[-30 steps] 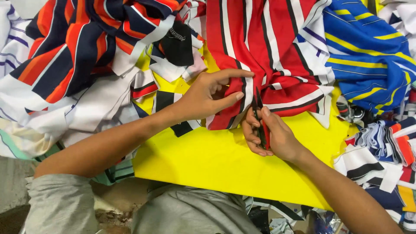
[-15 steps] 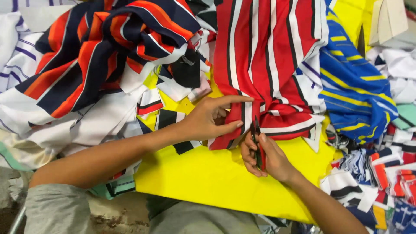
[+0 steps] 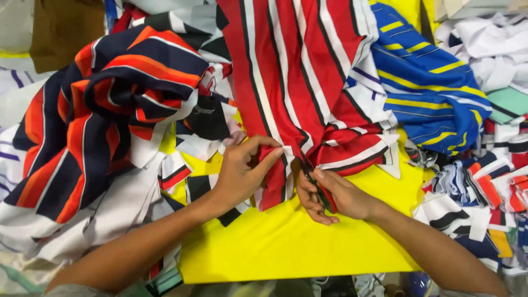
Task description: Trimming and cutting striped fabric scraps using scissors on a yellow workbench in a factory setting.
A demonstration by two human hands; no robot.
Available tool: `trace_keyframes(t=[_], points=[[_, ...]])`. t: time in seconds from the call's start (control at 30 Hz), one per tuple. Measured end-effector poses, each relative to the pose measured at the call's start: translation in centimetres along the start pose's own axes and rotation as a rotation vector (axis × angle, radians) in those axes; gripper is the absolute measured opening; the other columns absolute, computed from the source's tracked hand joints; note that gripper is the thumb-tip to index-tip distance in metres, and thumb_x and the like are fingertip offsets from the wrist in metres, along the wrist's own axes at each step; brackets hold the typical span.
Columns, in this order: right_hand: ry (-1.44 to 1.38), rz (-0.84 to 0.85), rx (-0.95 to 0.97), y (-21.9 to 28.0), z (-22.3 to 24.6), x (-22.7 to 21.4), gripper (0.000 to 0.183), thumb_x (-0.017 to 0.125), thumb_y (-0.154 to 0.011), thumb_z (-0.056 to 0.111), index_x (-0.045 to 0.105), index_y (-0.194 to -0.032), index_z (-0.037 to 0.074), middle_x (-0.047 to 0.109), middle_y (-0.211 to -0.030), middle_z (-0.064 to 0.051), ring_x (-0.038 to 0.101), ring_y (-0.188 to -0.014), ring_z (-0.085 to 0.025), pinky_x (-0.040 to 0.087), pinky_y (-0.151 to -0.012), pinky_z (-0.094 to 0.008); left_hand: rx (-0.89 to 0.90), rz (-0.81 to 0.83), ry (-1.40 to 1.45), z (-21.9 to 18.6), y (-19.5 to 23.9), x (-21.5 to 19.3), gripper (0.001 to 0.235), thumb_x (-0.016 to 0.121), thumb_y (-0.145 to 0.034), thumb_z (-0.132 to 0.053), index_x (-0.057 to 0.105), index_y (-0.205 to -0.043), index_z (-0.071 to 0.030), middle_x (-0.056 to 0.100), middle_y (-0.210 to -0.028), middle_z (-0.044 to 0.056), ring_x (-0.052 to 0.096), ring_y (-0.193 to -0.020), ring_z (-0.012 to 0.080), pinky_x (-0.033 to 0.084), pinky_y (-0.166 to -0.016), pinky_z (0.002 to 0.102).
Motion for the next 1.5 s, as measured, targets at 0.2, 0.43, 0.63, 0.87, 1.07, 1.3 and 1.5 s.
trace_keyframes(t=[0.2, 0.43, 0.63, 0.87, 1.07, 1.3, 1.5], points=[[0.091, 0.026, 0.087, 1.2, 0.2, -0.3, 0.053, 0.012, -0.115, 0.037, 0.045, -0.108, -0.003, 0.037, -0.055, -0.005, 0.048, -0.029, -0.02, 0.035, -0.02, -0.023, 0.06, -0.038, -0.087, -0.6, 0.8, -0.2, 0.025, 0.06, -0.099, -0.008, 0.072, -0.121, -0.01, 0.058, -0.051, 0.011, 0.061, -0.051, 0.0178, 0.052, -0.062, 0.028], [0.114, 0.011, -0.11, 1.4, 0.5, -2.8, 0.064, 0.022, -0.111, 0.053, 0.051, -0.102, -0.003, 0.043, -0.053, -0.004, 0.053, -0.036, -0.018, 0.046, -0.031, -0.027, 0.056, 0.018, -0.131, -1.6, 0.2, -0.4, 0.03, 0.055, -0.101, 0.0, 0.065, -0.128, -0.007, 0.075, -0.094, 0.019, 0.076, -0.089, 0.0372, 0.058, -0.08, 0.042], [0.084, -0.021, -0.339, 1.0, 2.9, -3.2, 0.04, 0.042, -0.109, 0.045, 0.04, -0.089, 0.01, 0.029, -0.052, 0.006, 0.039, -0.031, -0.01, 0.036, -0.028, -0.021, 0.011, 0.009, -0.135, -0.3, -0.5, -1.1, 0.03, 0.056, -0.105, -0.01, 0.059, -0.135, -0.01, 0.073, -0.092, 0.019, 0.075, -0.087, 0.0303, 0.056, -0.075, 0.038], [1.517, -0.558, -0.455, 0.1, 6.3, -1.0, 0.029, 0.08, -0.088, 0.0, 0.062, -0.11, 0.001, 0.072, -0.102, -0.016, 0.066, -0.055, -0.02, 0.049, -0.043, -0.024, 0.028, 0.017, -0.11, -0.1, 0.4, -1.4, 0.037, 0.061, -0.102, -0.01, 0.057, -0.138, -0.014, 0.076, -0.097, 0.016, 0.076, -0.099, 0.0318, 0.058, -0.084, 0.044], [1.441, -0.735, -0.753, 0.8, 8.9, 1.6, 0.036, 0.057, -0.104, -0.013, 0.035, -0.082, 0.006, 0.073, -0.123, -0.022, 0.06, -0.058, -0.017, 0.047, -0.053, -0.024, 0.009, 0.079, -0.051, -2.5, -0.3, -1.2, 0.023, 0.063, -0.101, -0.009, 0.068, -0.124, -0.009, 0.078, -0.099, 0.02, 0.076, -0.104, 0.0381, 0.057, -0.087, 0.048], [1.403, -0.641, -0.969, 2.1, 6.3, -0.8, 0.037, 0.064, -0.1, 0.003, 0.033, -0.08, 0.008, 0.061, -0.12, -0.025, 0.068, -0.077, -0.028, 0.049, -0.058, -0.027, -0.061, 0.104, -0.026, -2.8, 0.0, -1.0, 0.037, 0.067, -0.096, -0.004, 0.065, -0.133, -0.01, 0.073, -0.122, 0.023, 0.071, -0.114, 0.0419, 0.058, -0.09, 0.055], [0.449, -0.348, -0.124, 0.7, 1.2, 1.4, 0.044, 0.029, -0.106, 0.053, 0.042, -0.097, 0.011, 0.05, -0.074, -0.01, 0.056, -0.041, -0.02, 0.039, -0.027, -0.026, -0.028, 0.032, -0.014, -1.5, -0.1, -0.9, 0.025, 0.069, -0.098, -0.013, 0.071, -0.122, -0.01, 0.076, -0.116, 0.019, 0.073, -0.11, 0.0398, 0.06, -0.082, 0.051]])
Point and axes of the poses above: each hand's wrist, its own y-axis away from the middle knuckle, its own x-axis out of the palm, z = x × y, the point moved 2 cm from there along -y, towards the middle knuckle
